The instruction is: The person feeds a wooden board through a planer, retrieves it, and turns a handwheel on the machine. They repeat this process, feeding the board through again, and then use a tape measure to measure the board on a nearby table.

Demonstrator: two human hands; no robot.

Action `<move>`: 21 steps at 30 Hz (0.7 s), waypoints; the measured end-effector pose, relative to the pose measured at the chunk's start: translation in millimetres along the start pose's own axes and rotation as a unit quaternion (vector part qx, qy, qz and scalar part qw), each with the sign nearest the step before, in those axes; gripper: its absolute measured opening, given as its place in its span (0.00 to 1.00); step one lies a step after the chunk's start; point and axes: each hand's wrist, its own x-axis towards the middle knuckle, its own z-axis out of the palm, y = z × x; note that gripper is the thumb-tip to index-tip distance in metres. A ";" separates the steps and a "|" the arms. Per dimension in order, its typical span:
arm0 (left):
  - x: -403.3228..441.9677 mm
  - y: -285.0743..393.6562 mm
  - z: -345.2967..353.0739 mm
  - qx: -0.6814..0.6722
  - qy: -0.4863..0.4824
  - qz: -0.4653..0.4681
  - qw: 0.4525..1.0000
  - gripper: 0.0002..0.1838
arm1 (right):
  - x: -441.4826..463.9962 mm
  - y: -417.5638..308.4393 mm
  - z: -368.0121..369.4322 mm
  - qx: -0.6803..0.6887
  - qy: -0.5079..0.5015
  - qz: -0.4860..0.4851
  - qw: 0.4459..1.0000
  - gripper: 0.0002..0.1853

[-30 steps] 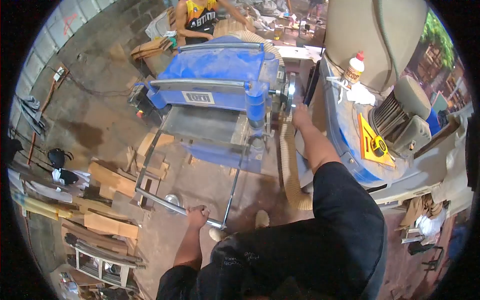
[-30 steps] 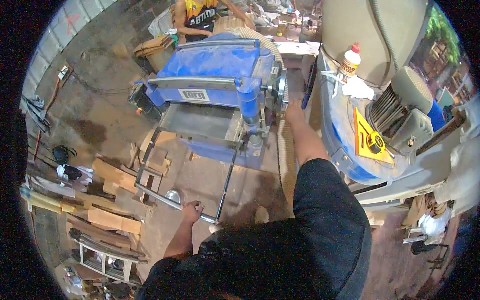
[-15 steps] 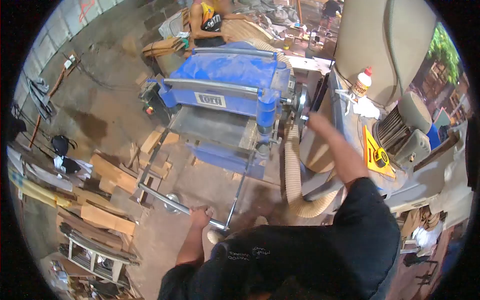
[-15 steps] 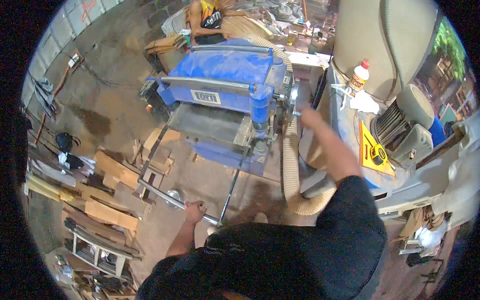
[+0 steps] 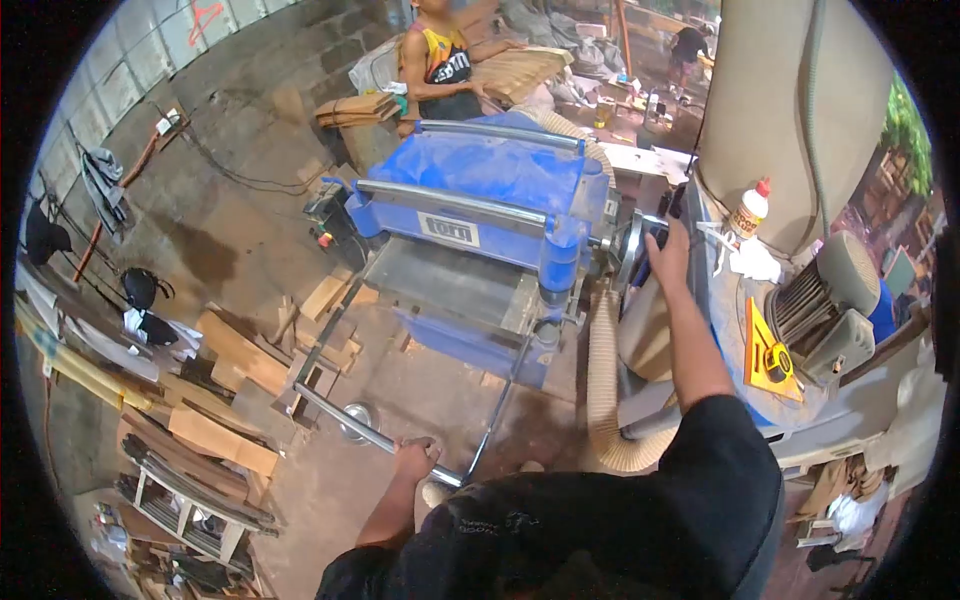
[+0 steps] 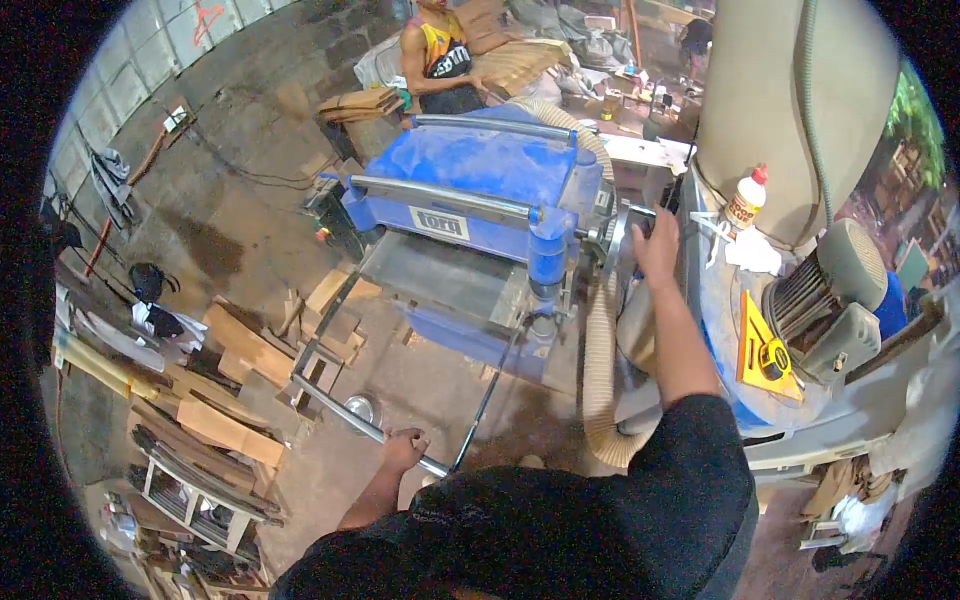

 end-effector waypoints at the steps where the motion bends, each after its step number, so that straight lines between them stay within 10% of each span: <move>1: 2.1 -1.4 2.3 0.004 0.002 -0.004 1.000 0.21 | -17.9 -7.6 -2.3 0.037 0.011 -0.001 0.999 0.31; 9: 30.8 -3.4 -4.8 -0.115 -0.036 0.020 0.993 0.19 | -208.9 -98.3 -16.7 0.177 -0.192 0.175 0.949 0.32; 21: 56.0 -63.1 -13.8 -0.254 -0.208 0.193 0.925 0.29 | -317.8 -261.8 -41.5 0.162 -0.341 0.176 0.909 0.33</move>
